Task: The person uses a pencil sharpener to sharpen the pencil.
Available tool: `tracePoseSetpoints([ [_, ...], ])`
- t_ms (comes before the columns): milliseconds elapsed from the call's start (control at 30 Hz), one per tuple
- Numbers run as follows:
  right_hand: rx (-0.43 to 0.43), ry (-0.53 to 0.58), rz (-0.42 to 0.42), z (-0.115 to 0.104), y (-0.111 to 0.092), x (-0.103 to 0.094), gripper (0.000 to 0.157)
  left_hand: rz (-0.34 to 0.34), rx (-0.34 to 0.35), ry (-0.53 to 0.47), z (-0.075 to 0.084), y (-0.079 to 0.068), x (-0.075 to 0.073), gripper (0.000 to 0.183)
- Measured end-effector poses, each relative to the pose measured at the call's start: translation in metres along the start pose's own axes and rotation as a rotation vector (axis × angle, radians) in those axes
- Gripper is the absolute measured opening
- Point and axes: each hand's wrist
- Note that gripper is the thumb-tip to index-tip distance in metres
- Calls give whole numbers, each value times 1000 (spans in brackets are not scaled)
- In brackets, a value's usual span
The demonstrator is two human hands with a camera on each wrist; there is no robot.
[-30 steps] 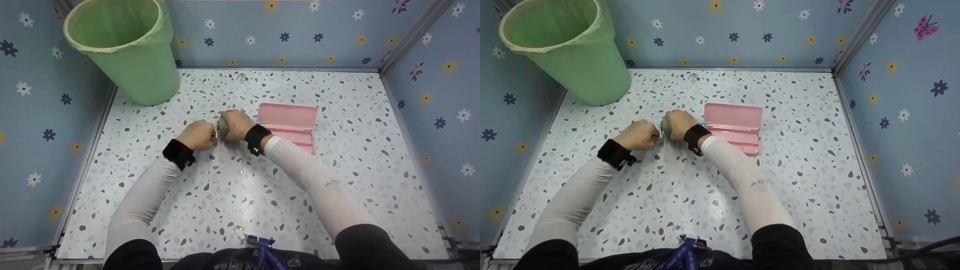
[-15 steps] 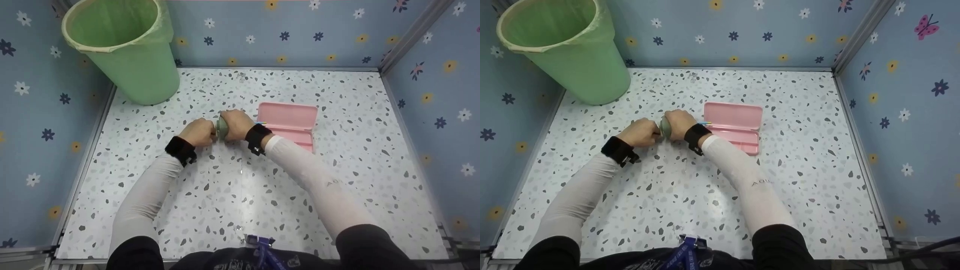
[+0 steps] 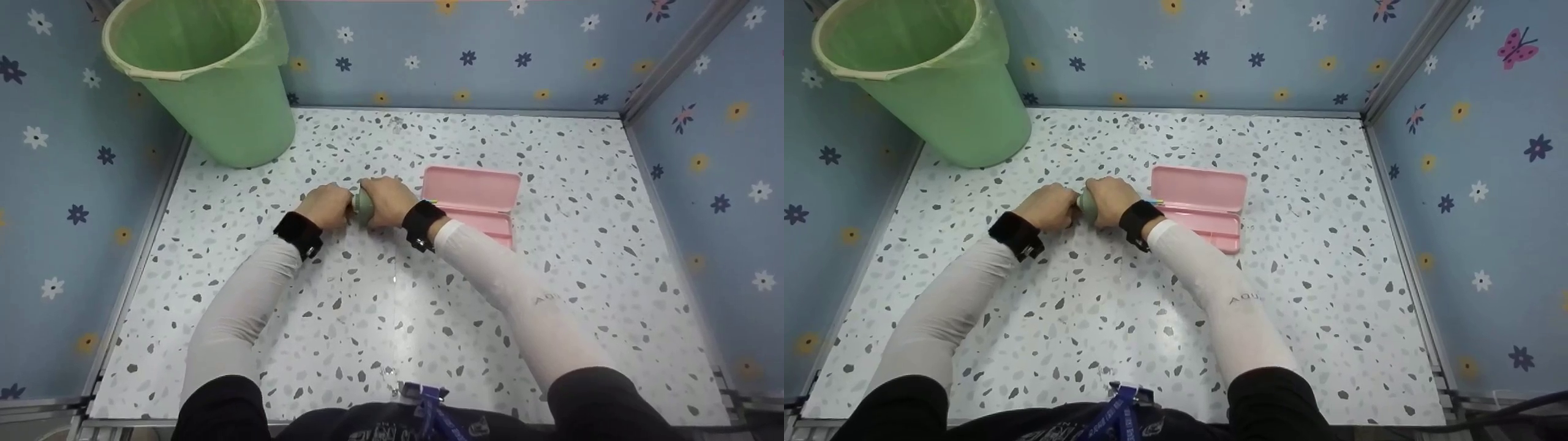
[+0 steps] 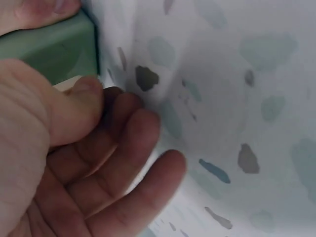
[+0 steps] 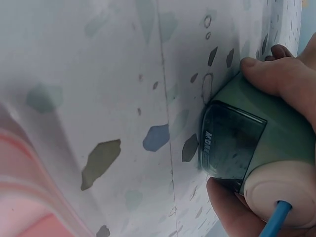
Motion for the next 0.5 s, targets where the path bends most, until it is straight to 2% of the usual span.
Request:
tracePoseSetpoints([
  [67, -5, -4, 0, 0, 0, 0, 59, 34, 32, 17, -7, 5, 8, 10],
  [200, -12, -2, 2, 1, 1, 0, 57, 62, 41, 23, -8, 9, 10, 8],
  [300, -14, 4, 0, 1, 0, 1, 53, 48, 8, 5, 3, 6, -3, 8],
  [500, 7, 26, 4, 0, 1, 0, 54, 89, -4, 42, 4, 12, -16, 11],
])
Point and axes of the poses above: each hand's wrist, its own y-axis towards the middle knuckle, its own x-axis out of the palm, z = x × y, and after that the axes turned 10 degrees about z, right-handed
